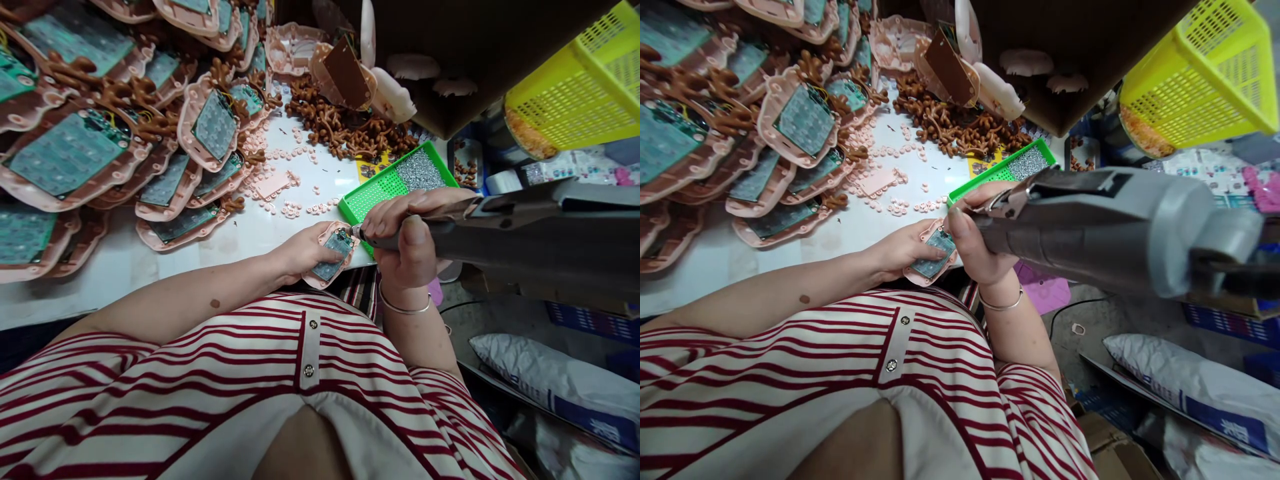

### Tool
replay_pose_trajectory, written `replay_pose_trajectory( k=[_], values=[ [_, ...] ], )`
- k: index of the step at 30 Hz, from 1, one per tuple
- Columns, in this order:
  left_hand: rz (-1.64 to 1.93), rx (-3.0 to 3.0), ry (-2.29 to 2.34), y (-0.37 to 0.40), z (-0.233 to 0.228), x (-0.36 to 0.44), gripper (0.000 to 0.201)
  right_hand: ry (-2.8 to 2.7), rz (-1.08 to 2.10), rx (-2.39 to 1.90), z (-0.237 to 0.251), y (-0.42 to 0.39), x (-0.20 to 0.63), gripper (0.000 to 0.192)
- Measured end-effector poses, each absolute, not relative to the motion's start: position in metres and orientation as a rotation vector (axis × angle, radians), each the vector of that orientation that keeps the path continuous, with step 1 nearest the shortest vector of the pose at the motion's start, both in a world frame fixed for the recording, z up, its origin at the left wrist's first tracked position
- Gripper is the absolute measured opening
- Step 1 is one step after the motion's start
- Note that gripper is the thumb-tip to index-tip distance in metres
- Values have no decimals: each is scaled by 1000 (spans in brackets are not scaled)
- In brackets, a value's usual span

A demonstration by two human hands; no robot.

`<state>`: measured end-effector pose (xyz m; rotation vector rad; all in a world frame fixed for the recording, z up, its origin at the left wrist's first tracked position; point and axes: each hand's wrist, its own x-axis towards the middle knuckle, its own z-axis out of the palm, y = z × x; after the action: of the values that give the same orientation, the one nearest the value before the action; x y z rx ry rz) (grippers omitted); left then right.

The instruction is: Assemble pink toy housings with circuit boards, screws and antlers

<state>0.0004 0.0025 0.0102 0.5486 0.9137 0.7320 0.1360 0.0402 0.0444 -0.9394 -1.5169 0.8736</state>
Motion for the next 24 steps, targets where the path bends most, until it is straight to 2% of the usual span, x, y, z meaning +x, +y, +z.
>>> replay_pose_trajectory(
  k=[5,9,17,21,24],
  values=[
    [722,544,916,3,9,1,44,-1488,785,-719,39,44,136,28],
    [707,590,888,3,8,2,43,-1481,779,-560,42,47,134,21],
    [718,471,863,6,7,0,42,-1422,737,-492,82,48,143,20],
    [812,411,866,4,8,-1,47,-1355,576,-668,62,63,161,32],
    [859,388,900,2,9,0,49,-1303,548,-722,41,71,170,30]
  ],
)
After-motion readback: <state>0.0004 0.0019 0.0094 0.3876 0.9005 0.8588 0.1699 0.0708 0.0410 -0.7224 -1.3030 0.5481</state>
